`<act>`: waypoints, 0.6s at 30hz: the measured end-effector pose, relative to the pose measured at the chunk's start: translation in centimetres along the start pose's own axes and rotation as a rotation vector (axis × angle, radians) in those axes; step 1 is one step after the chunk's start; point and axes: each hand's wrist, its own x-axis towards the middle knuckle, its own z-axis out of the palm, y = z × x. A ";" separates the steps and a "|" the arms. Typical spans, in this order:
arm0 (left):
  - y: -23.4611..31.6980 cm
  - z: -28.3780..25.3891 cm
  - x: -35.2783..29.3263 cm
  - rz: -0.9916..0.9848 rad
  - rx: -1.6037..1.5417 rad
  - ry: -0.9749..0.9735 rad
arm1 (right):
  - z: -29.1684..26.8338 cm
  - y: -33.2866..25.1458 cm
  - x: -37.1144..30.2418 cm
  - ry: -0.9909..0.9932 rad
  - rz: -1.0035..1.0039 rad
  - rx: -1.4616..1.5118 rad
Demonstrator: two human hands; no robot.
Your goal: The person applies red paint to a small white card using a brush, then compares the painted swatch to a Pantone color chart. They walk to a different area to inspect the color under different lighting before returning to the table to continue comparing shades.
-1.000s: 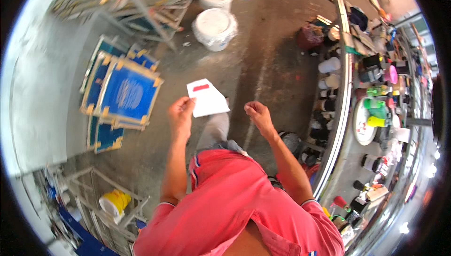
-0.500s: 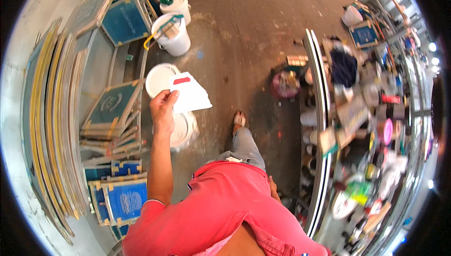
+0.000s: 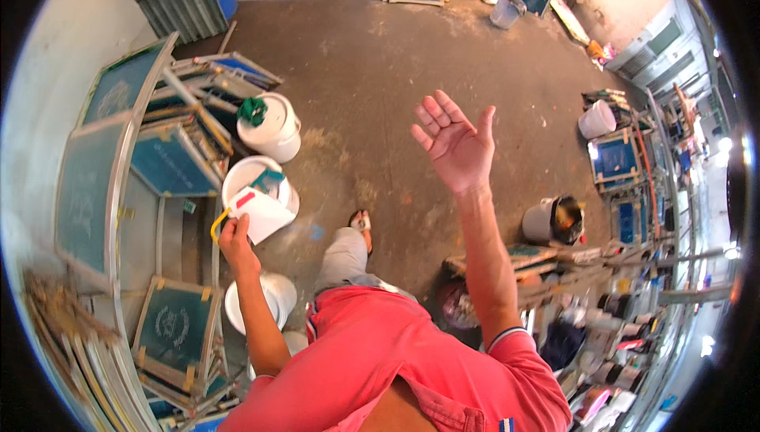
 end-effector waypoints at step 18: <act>10.8 34.2 59.4 0.185 -0.148 0.239 | -45.4 10.1 50.5 0.423 0.731 -1.670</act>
